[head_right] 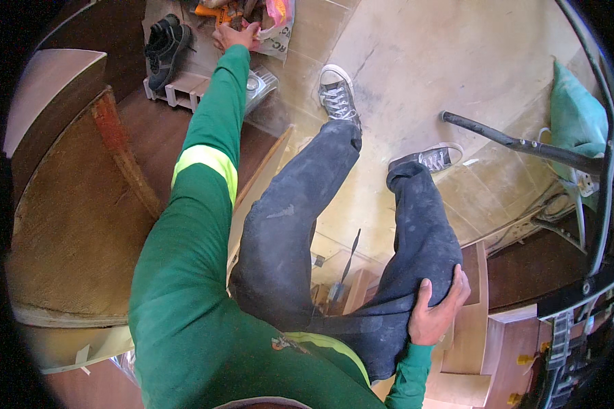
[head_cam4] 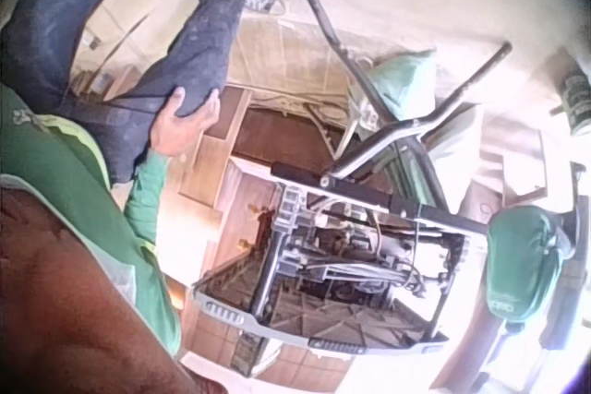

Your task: The person moves a metal ladder and walks through a room under construction. They pick up a piece of dried adhesive from a table and place it in a bucket. The person then sits on the floor and uses a utility knife to scrape a substance off a piece of material.

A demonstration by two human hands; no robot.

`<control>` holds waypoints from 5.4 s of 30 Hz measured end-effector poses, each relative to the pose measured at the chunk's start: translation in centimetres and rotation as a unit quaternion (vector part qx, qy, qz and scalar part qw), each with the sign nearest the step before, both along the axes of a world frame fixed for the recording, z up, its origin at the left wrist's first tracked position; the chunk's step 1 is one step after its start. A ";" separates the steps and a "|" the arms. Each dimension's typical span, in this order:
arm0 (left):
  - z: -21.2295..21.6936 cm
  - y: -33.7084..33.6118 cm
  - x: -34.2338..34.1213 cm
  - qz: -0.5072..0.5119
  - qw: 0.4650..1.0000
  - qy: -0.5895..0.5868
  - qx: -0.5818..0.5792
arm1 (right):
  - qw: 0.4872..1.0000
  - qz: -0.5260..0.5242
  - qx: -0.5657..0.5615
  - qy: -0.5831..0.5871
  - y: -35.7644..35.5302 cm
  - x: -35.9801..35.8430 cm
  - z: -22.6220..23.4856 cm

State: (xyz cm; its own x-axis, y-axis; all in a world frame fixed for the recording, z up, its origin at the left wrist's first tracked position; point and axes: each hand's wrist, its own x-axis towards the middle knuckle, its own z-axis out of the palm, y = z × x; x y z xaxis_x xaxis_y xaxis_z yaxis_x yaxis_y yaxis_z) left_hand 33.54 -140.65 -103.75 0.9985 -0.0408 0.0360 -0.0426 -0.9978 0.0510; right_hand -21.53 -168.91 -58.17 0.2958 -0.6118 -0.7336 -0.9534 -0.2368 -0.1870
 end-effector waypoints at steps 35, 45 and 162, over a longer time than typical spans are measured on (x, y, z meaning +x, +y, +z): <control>1.9 -8.5 -14.0 0.260 0.771 0.244 -0.527 | 0.999 0.023 0.041 0.005 -0.7 0.5 -0.3; 8.3 -13.1 0.7 0.025 0.881 0.173 -0.440 | 0.999 0.014 0.025 0.016 0.3 0.8 -0.2; 62.9 -32.1 -37.6 -0.738 0.440 0.459 0.227 | 0.364 -0.839 -0.049 -0.402 10.4 -28.7 21.3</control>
State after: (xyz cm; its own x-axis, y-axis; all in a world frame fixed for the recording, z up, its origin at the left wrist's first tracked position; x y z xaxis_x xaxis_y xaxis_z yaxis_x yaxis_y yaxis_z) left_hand -4.02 -172.73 -40.85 -0.5412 -0.4647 -0.7008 -0.8306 0.1654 0.5317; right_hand -50.22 -158.54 -36.85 -0.4586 -0.4382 -0.7731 0.5820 0.5092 -0.6340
